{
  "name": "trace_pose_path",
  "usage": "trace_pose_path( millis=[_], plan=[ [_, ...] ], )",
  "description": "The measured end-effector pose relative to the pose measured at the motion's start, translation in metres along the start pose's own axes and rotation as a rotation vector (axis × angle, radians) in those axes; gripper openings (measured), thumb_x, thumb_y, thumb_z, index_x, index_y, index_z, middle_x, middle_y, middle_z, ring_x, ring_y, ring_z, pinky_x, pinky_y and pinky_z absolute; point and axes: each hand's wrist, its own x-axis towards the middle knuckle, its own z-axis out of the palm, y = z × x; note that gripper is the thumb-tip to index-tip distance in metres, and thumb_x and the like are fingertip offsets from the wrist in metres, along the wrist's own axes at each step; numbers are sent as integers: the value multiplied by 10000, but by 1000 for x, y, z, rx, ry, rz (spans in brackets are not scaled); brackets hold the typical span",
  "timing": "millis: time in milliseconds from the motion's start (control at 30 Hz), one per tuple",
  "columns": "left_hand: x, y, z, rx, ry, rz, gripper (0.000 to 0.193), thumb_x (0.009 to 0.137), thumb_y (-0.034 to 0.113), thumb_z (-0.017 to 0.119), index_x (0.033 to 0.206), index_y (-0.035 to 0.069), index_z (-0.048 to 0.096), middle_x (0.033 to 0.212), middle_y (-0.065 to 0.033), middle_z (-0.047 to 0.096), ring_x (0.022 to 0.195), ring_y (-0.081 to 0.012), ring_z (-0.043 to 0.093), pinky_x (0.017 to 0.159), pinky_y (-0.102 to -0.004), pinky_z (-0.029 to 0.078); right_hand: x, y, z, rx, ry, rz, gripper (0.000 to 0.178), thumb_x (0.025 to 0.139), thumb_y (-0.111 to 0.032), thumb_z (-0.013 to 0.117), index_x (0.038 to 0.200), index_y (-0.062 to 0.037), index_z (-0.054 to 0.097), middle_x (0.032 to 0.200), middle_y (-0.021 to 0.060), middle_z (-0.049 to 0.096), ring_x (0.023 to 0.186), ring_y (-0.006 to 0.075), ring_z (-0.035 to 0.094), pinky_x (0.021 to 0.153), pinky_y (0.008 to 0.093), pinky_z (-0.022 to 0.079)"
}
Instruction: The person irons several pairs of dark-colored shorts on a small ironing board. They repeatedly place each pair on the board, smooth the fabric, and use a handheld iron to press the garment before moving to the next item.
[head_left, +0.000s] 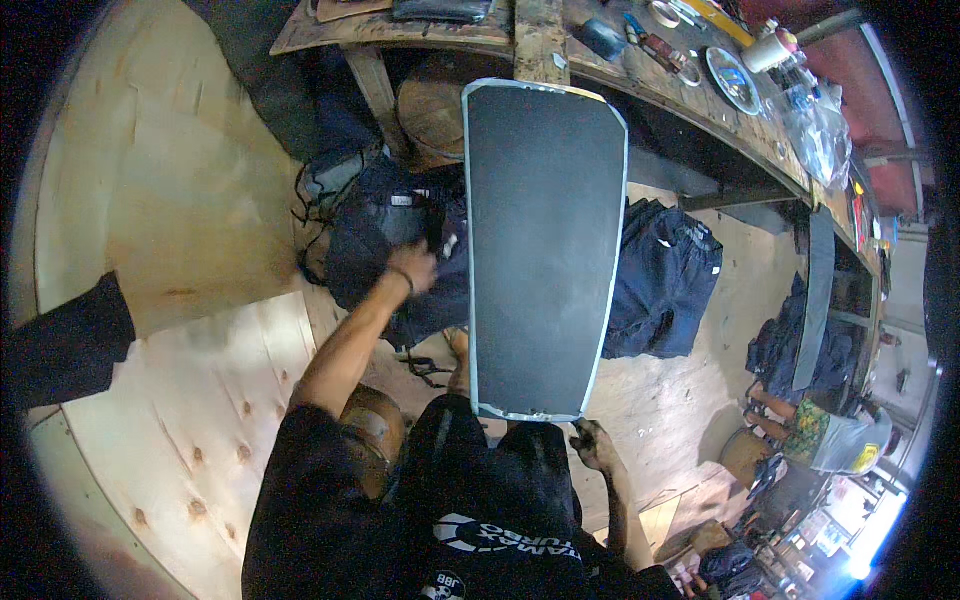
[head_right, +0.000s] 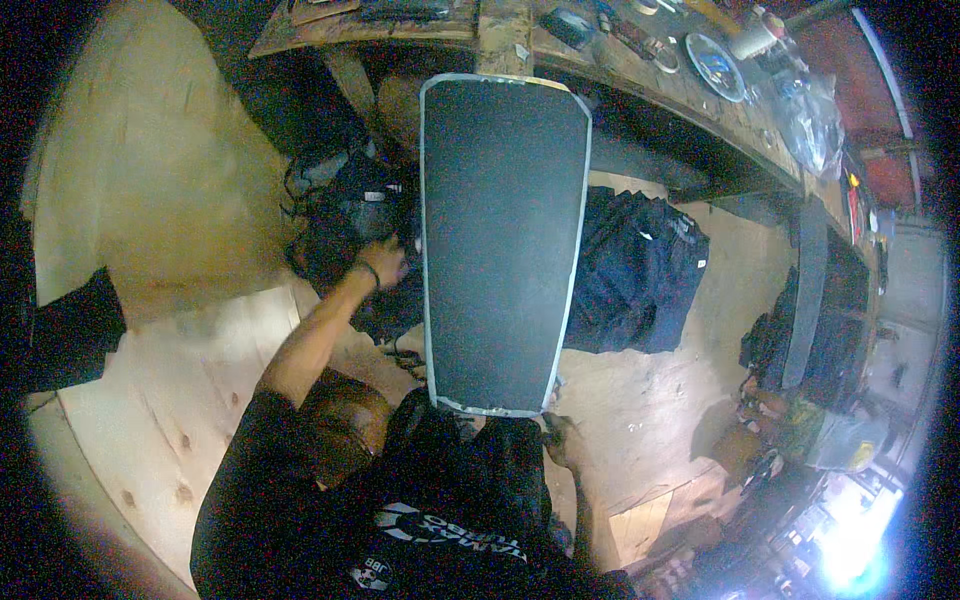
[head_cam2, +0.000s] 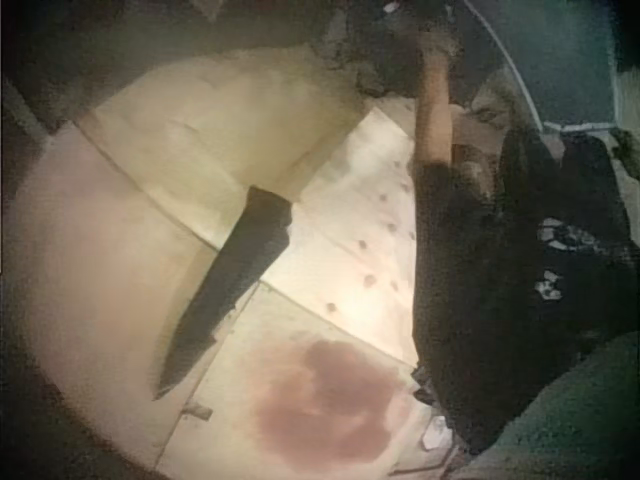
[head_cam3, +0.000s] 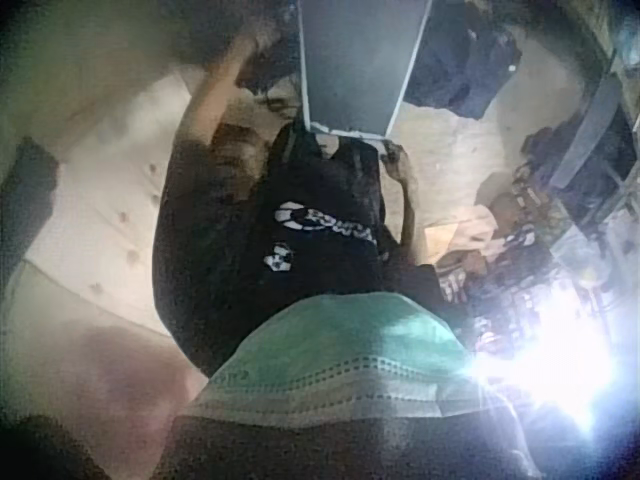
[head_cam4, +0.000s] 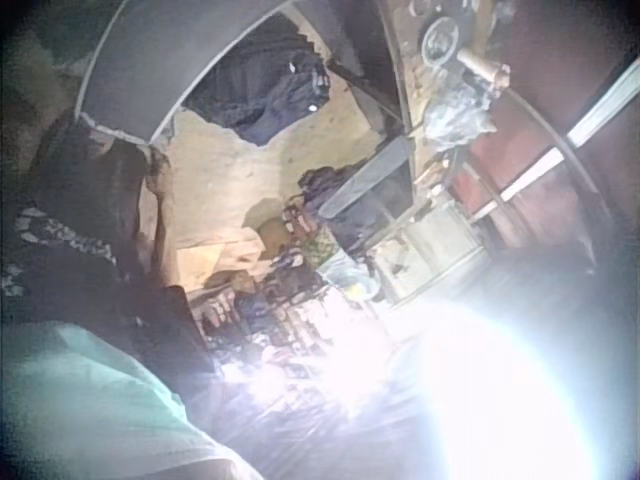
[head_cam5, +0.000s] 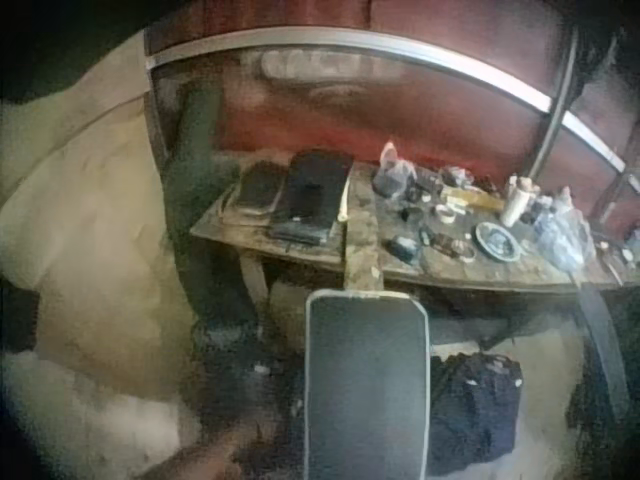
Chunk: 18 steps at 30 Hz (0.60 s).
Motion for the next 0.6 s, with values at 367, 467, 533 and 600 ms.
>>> trace_pose_path(
  millis=[367,467,533,600],
  plan=[
    [-253,213,30,-169,-49,986,316,1015,438,652,890,153,706,823,-52,752,698,-321,754,607,-527,576,-42,-167,-26,-566,-233,-316,690,979,-169,667,1614,-381,501,1583,277,436,1400,529,514,1151,586,471],
    [-261,205,13,-256,-247,704,317,1042,475,629,950,180,703,805,-42,747,690,-308,746,648,-523,551,-31,-157,-35,-784,-208,-269,630,1006,-183,623,1602,-358,515,1593,276,428,1429,540,466,1162,625,438],
    [-273,189,0,-163,-39,633,324,1040,471,641,993,156,699,735,-70,734,695,-272,746,689,-494,527,-36,-141,-44,-826,-144,-182,583,1002,-248,662,1570,-321,550,1600,257,412,1398,490,474,1144,629,427],
    [-278,171,-20,-159,267,645,363,1033,499,654,955,147,700,713,-48,715,683,-237,709,691,-430,457,-39,-136,-57,-664,6,-230,497,953,-229,735,1442,-233,647,1548,262,450,1362,476,495,1088,572,462]
  ],
)
